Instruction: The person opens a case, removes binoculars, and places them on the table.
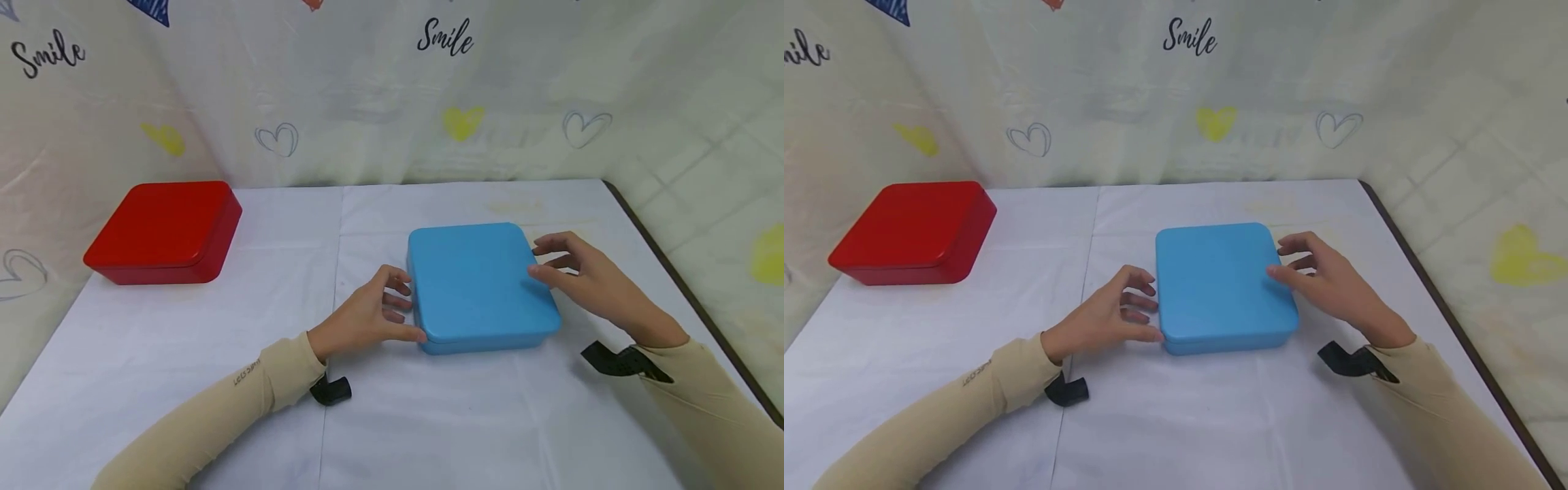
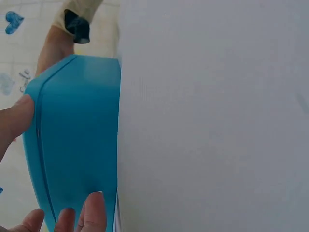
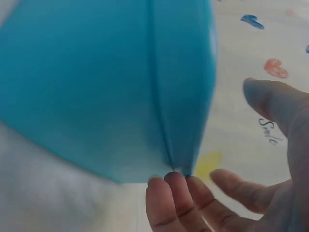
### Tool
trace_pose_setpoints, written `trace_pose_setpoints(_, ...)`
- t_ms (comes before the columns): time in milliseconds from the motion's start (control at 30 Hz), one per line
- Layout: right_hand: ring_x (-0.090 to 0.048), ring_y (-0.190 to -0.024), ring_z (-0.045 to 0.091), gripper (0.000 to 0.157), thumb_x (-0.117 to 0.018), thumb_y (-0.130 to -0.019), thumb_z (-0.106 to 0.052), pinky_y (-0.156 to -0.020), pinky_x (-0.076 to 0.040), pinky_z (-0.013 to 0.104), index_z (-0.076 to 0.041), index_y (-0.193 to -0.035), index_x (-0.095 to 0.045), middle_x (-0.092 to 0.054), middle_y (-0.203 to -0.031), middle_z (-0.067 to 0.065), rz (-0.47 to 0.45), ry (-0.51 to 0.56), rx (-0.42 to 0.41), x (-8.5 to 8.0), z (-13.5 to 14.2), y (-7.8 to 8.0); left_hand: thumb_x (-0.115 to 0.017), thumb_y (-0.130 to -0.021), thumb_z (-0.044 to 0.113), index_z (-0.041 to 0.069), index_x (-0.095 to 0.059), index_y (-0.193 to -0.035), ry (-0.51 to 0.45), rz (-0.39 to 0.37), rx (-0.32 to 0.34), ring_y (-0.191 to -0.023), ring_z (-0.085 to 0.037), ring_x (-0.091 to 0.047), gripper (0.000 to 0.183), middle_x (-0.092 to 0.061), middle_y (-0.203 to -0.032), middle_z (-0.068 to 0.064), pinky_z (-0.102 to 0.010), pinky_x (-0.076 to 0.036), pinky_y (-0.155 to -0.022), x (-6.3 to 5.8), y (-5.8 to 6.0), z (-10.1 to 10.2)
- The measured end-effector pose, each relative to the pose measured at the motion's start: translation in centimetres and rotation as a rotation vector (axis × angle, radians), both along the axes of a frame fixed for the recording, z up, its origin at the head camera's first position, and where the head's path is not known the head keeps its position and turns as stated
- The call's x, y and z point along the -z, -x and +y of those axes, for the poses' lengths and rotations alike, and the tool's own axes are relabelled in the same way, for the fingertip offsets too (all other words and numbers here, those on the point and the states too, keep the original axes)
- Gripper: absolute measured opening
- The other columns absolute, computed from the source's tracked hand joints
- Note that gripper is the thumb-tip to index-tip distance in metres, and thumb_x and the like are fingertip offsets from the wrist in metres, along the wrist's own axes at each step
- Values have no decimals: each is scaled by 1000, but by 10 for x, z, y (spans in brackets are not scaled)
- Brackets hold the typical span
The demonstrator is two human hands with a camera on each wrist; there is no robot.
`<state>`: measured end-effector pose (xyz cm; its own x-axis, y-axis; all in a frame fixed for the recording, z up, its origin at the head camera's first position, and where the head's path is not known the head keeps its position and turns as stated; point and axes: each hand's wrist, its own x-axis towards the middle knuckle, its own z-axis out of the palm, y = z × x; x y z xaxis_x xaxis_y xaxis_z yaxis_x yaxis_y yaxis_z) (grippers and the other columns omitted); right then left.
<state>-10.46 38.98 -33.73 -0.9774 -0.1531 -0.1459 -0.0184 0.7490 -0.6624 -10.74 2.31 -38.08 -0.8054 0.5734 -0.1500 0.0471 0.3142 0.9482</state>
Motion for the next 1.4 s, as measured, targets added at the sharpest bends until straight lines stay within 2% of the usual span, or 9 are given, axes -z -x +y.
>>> trace_pose_setpoints(200,-65,-98,11,68,-60,-102,-50,-81,-54,25,-11,-153,-40,-51,-146,17,-85,-74,-38,-7,-4,22,-94,-75,21,16,-36,-147,-33,-48,-30,-127,-24,-64,93,-54,-141,-5,-35,-59,-103,2,6,1)
trace_pose_setpoints(333,-64,-93,12,70,-59,-101,-53,-82,-51,26,-11,-154,-40,-51,-145,16,-101,-88,-43,-8,-5,32,-94,-75,19,15,-34,-150,-50,-59,-24,-131,-24,-62,96,-51,-144,-4,-36,-58,-105,5,7,2)
trace_pose_setpoints(500,-65,-87,12,67,-58,-103,-52,-85,-46,30,-11,-153,-41,-51,-143,16,-103,-65,-48,-8,-4,40,-94,-75,18,16,-36,-150,-54,-23,-14,-134,-22,-60,95,-49,-150,-1,-35,-57,-106,7,9,2)
trace_pose_setpoints(633,-65,-89,10,67,-59,-103,-50,-85,-46,28,-12,-155,-40,-50,-144,16,-104,-61,-45,-5,-2,42,-94,-74,17,18,-37,-150,-56,-2,-10,-135,-21,-60,95,-49,-149,-1,-34,-55,-108,9,11,2)
trace_pose_setpoints(733,-64,-108,19,73,-60,-101,-52,-90,-48,34,-12,-157,-36,-49,-145,16,-106,-81,-45,-1,-4,44,-94,-73,17,19,-35,-152,-72,9,-16,-135,-21,-60,99,-49,-147,-2,-34,-55,-108,14,13,1)
trace_pose_setpoints(867,-54,-127,36,82,-63,-98,-56,-97,-48,50,-11,-159,-31,-46,-146,19,-106,-108,-52,2,-8,47,-95,-73,18,19,-33,-154,-109,15,-27,-135,-20,-58,102,-49,-146,-4,-32,-54,-109,23,15,1)
trace_pose_setpoints(967,-54,-124,37,83,-65,-98,-54,-94,-49,48,-10,-159,-30,-47,-144,20,-96,-115,-60,4,-9,48,-95,-73,21,21,-32,-154,-130,9,-27,-134,-19,-56,103,-49,-145,-4,-32,-53,-111,29,17,1)
trace_pose_setpoints(1167,-58,-118,35,83,-68,-97,-50,-85,-49,35,-7,-158,-31,-49,-141,21,-76,-130,-73,3,-9,47,-96,-72,28,21,-31,-153,-142,10,-14,-133,-19,-55,105,-48,-144,-5,-32,-52,-112,33,18,3)
trace_pose_setpoints(1400,-58,-119,35,85,-69,-97,-51,-84,-49,34,-8,-159,-31,-48,-141,21,-74,-136,-74,5,-7,49,-97,-70,35,21,-30,-152,-114,32,-10,-131,-18,-55,107,-48,-142,-4,-32,-52,-111,35,19,3)
